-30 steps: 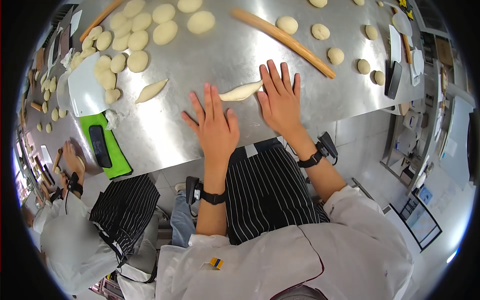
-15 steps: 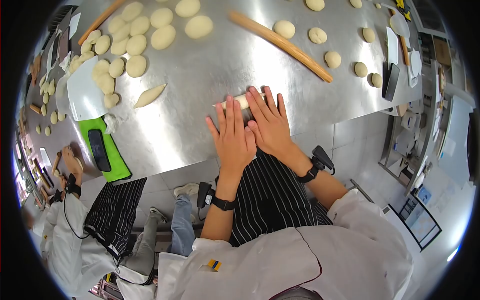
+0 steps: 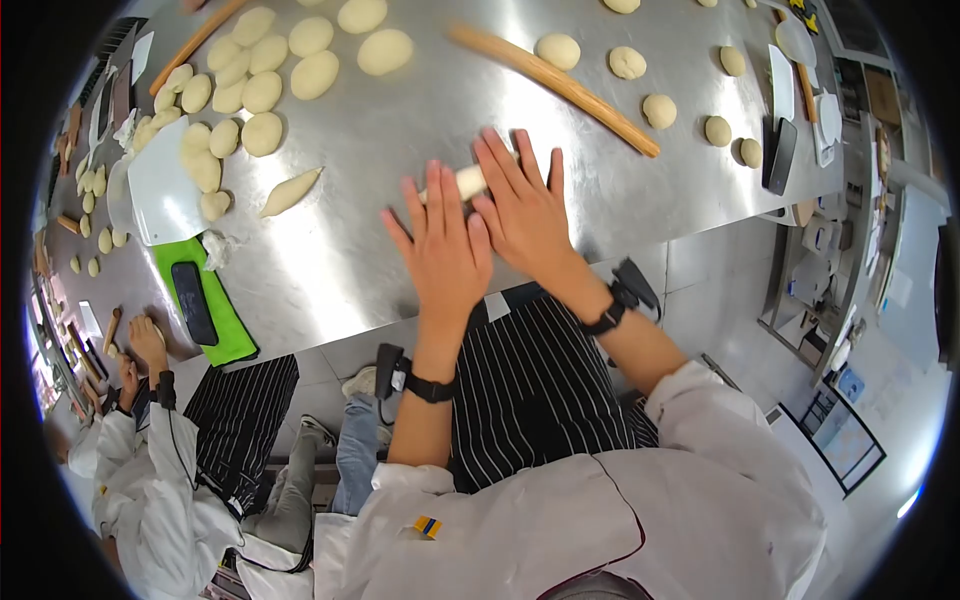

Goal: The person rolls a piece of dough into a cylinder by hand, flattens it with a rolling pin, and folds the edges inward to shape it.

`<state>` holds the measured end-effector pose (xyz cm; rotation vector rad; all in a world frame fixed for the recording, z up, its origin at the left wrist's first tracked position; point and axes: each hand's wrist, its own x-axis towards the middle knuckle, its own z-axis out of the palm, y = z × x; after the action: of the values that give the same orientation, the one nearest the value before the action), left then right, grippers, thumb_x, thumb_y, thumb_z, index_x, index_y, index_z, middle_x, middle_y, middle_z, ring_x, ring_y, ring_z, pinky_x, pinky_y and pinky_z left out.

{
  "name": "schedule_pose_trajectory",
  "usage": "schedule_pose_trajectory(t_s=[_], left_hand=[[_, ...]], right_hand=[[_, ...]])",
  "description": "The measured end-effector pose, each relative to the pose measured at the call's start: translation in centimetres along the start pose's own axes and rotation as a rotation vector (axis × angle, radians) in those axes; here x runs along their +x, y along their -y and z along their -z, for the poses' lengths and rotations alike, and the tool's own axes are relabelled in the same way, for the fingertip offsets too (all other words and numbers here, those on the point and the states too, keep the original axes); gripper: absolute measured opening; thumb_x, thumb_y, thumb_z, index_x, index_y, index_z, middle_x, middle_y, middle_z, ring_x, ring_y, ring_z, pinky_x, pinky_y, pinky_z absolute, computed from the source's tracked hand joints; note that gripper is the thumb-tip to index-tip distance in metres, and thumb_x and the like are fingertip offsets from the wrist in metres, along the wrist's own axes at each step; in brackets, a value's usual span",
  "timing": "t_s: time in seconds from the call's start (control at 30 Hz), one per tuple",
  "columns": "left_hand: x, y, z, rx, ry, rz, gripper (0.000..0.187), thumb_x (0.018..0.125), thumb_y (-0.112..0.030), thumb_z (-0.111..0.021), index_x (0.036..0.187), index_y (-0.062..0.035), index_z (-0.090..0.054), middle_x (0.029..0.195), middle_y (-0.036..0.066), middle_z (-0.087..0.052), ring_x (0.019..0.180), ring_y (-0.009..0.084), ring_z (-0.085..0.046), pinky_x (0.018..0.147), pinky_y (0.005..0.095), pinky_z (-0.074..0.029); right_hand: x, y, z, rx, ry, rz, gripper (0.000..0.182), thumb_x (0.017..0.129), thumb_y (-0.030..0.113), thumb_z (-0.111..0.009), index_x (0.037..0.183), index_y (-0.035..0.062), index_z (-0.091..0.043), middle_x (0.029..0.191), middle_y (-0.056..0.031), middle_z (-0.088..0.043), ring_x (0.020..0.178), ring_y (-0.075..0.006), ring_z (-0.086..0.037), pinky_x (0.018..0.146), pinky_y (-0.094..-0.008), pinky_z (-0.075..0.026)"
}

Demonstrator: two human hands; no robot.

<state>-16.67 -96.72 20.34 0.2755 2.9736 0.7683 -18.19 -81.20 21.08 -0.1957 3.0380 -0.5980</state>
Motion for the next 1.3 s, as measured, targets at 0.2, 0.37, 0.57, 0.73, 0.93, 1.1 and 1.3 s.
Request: schedule_pose_trajectory(t_s=[0.2, 0.37, 0.57, 0.73, 0.93, 1.1, 1.3], left_hand=[[-1.2, 1.0, 1.0, 0.017, 0.043, -0.013, 0.067, 0.11, -0.03, -0.046, 0.172, -0.0047, -0.04, 0.18, 0.012, -0.037, 0.169, 0.0477, -0.021, 0.132, 0.0725, -0.006], [-0.1, 1.0, 0.8, 0.115, 0.005, -0.017, 0.067, 0.11, -0.03, -0.047, 0.171, -0.0049, -0.041, 0.18, 0.012, -0.037, 0.168, 0.0488, -0.021, 0.132, 0.0726, -0.008], [-0.7, 1.3, 1.0, 0.078, 0.012, -0.004, 0.067, 0.109, -0.03, -0.048, 0.171, -0.0046, -0.041, 0.181, 0.012, -0.036, 0.168, 0.0494, -0.022, 0.132, 0.072, -0.01], [1.0, 1.5, 1.0, 0.113, -0.006, 0.028, 0.069, 0.108, -0.03, -0.049, 0.171, -0.0034, -0.04, 0.181, 0.012, -0.036, 0.168, 0.0497, -0.022, 0.132, 0.0716, -0.01], [-1.4, 2.2, 1.1, 0.11, -0.06, 0.069, 0.068, 0.108, -0.028, -0.05, 0.171, -0.0031, -0.041, 0.18, 0.013, -0.037, 0.168, 0.0477, -0.023, 0.132, 0.0711, -0.01], [1.1, 2.3, 1.3, 0.146, -0.054, 0.071, 0.067, 0.109, -0.031, -0.051, 0.17, -0.0027, -0.042, 0.179, 0.013, -0.039, 0.167, 0.0462, -0.026, 0.132, 0.0712, -0.011], [-1.1, 3.2, 1.5, 0.082, -0.046, 0.019, 0.067, 0.109, -0.029, -0.05, 0.17, -0.0025, -0.041, 0.178, 0.013, -0.04, 0.168, 0.045, -0.026, 0.132, 0.0701, -0.011]], right_hand=[[-3.3, -0.8, 0.2, 0.063, 0.0, -0.016, 0.068, 0.108, 0.04, -0.059, 0.169, 0.0114, -0.047, 0.178, -0.0065, -0.041, 0.165, -0.0386, -0.033, 0.131, -0.0678, -0.021], [-0.4, -0.4, 0.8, -0.035, -0.02, -0.029, 0.068, 0.108, 0.037, -0.06, 0.17, 0.0129, -0.045, 0.178, -0.0061, -0.042, 0.166, -0.0373, -0.032, 0.131, -0.0684, -0.02], [-2.9, -1.2, 0.5, 0.021, -0.035, -0.012, 0.066, 0.109, 0.038, -0.059, 0.169, 0.0125, -0.047, 0.177, -0.0064, -0.042, 0.166, -0.0382, -0.032, 0.131, -0.068, -0.021], [0.1, -1.2, 0.9, -0.054, -0.041, -0.016, 0.067, 0.108, 0.037, -0.06, 0.168, 0.0119, -0.047, 0.177, -0.0075, -0.043, 0.165, -0.0391, -0.034, 0.13, -0.0685, -0.023], [-2.1, -1.7, 0.5, 0.047, -0.026, -0.044, 0.068, 0.107, 0.036, -0.062, 0.169, 0.0119, -0.047, 0.177, -0.008, -0.042, 0.164, -0.0386, -0.035, 0.13, -0.0692, -0.022], [0.8, -1.4, 1.0, -0.073, -0.05, -0.009, 0.069, 0.107, 0.036, -0.062, 0.169, 0.0117, -0.046, 0.177, -0.0078, -0.042, 0.164, -0.0379, -0.035, 0.131, -0.068, -0.022], [-1.1, -2.7, 0.3, 0.017, -0.072, -0.014, 0.067, 0.108, 0.035, -0.062, 0.168, 0.0106, -0.047, 0.176, -0.0072, -0.044, 0.164, -0.037, -0.036, 0.131, -0.0684, -0.022]])
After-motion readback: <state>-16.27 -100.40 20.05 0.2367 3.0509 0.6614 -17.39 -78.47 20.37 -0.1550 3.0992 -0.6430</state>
